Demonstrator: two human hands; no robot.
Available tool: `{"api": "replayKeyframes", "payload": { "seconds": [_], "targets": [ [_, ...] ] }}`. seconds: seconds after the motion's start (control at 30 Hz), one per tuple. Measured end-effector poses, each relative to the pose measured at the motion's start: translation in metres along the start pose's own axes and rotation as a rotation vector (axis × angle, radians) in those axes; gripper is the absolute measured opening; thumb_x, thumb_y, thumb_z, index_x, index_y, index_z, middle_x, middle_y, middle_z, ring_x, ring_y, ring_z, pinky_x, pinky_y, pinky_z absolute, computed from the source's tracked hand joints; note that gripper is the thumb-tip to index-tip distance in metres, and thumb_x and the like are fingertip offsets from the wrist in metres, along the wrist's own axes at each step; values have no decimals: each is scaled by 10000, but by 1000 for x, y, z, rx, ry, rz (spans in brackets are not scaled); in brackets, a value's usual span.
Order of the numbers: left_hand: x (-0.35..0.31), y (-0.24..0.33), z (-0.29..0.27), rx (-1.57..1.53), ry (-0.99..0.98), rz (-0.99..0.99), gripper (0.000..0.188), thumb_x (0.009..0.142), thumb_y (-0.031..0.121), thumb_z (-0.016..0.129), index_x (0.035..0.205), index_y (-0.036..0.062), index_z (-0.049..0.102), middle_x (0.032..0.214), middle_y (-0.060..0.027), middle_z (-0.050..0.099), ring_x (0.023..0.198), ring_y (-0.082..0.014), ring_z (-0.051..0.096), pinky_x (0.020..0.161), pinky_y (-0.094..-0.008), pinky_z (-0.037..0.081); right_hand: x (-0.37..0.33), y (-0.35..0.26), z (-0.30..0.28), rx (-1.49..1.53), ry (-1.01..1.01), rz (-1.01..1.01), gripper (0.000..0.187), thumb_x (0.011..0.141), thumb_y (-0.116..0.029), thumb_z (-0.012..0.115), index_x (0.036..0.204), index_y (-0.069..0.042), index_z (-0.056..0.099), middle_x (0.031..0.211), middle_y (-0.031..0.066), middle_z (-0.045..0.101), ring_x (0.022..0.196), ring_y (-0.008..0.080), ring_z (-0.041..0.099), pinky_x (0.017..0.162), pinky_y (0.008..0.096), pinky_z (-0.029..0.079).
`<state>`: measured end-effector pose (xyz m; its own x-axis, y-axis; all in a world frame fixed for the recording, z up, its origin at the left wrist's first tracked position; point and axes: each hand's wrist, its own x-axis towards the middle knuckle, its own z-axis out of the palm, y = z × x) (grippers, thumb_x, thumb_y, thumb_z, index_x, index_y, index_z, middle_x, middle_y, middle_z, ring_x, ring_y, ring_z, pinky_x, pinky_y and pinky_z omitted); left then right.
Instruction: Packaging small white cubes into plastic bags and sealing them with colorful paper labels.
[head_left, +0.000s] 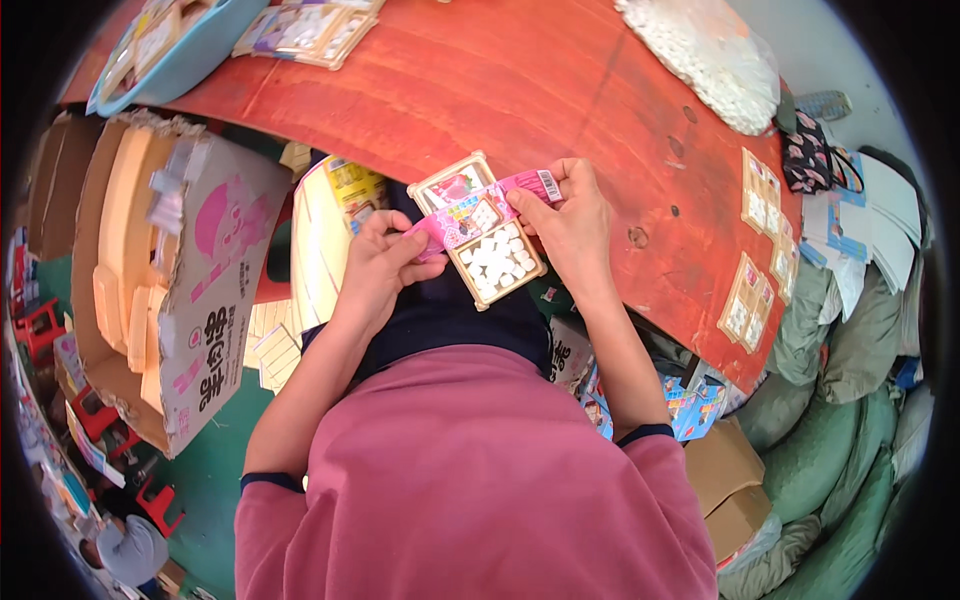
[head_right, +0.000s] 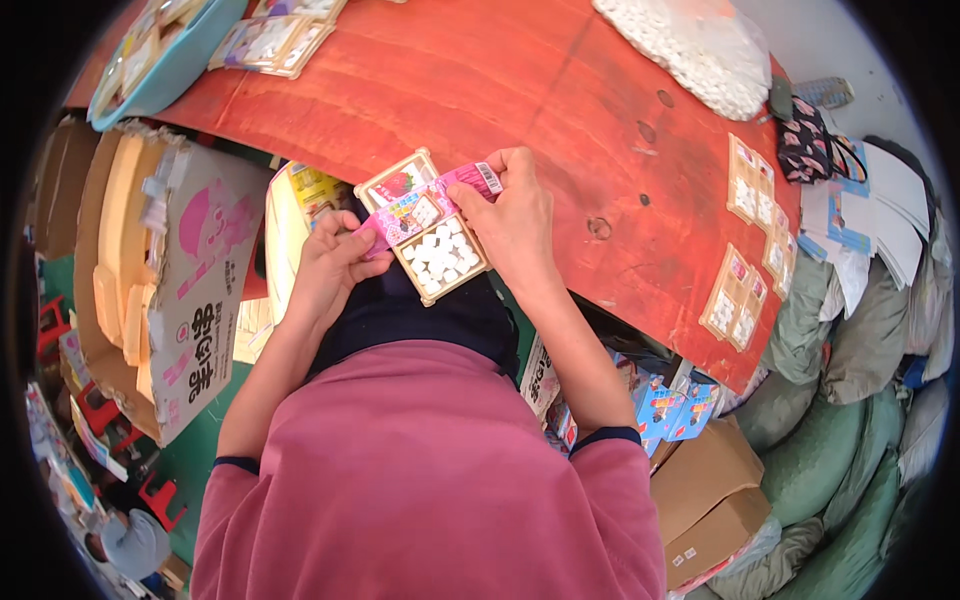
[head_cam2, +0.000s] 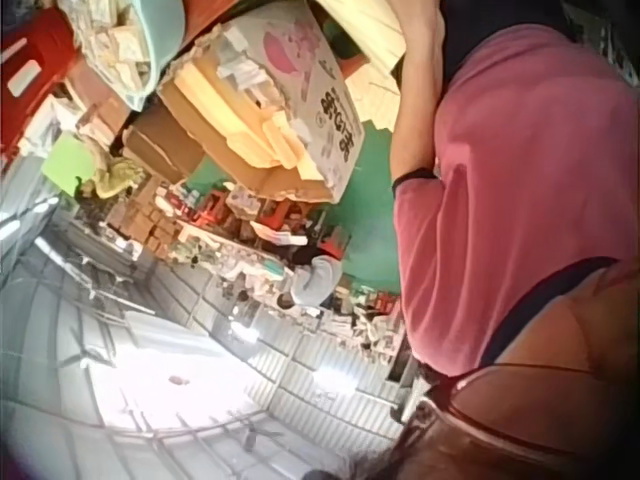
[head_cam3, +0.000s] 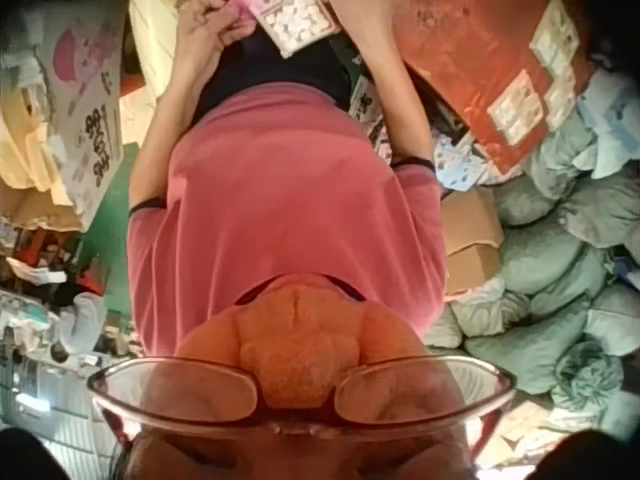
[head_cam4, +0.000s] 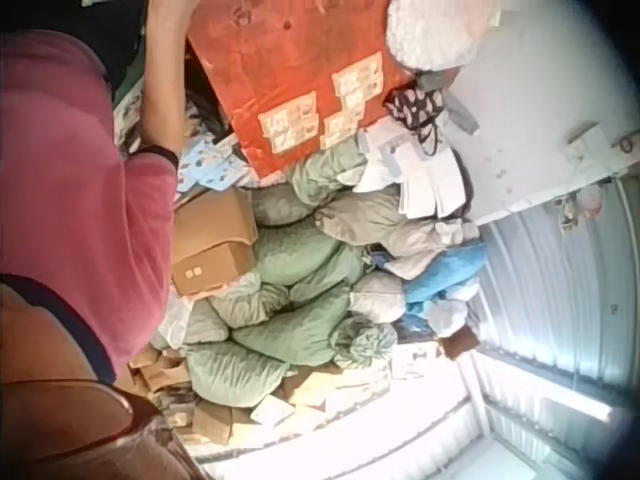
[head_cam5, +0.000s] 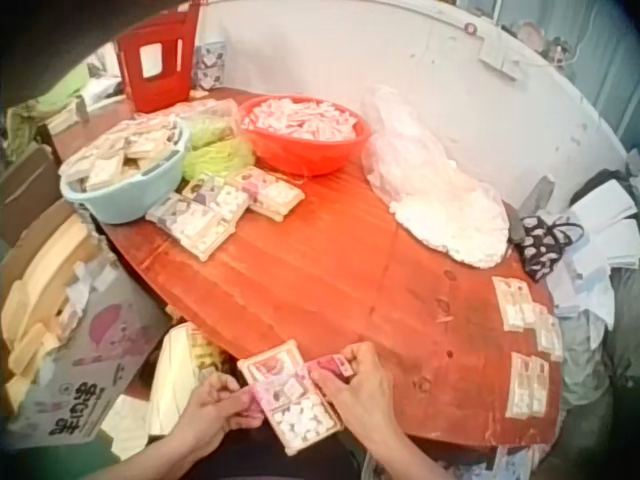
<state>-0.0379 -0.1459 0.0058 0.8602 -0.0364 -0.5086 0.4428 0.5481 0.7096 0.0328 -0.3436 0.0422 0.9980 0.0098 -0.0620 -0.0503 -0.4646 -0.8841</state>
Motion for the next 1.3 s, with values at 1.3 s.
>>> {"api": "replayKeyframes", "payload": {
  "seconds": [1.3],
  "targets": [
    [8,16,23,-326,-338,10,263,904,198,579,1085,8,577,1012,-83,649,888,-159,644,790,-309,533,-3,-15,13,986,-481,311,170,885,-191,620,936,-54,533,746,35,624,537,53,569,403,168,414]
  ]
}}
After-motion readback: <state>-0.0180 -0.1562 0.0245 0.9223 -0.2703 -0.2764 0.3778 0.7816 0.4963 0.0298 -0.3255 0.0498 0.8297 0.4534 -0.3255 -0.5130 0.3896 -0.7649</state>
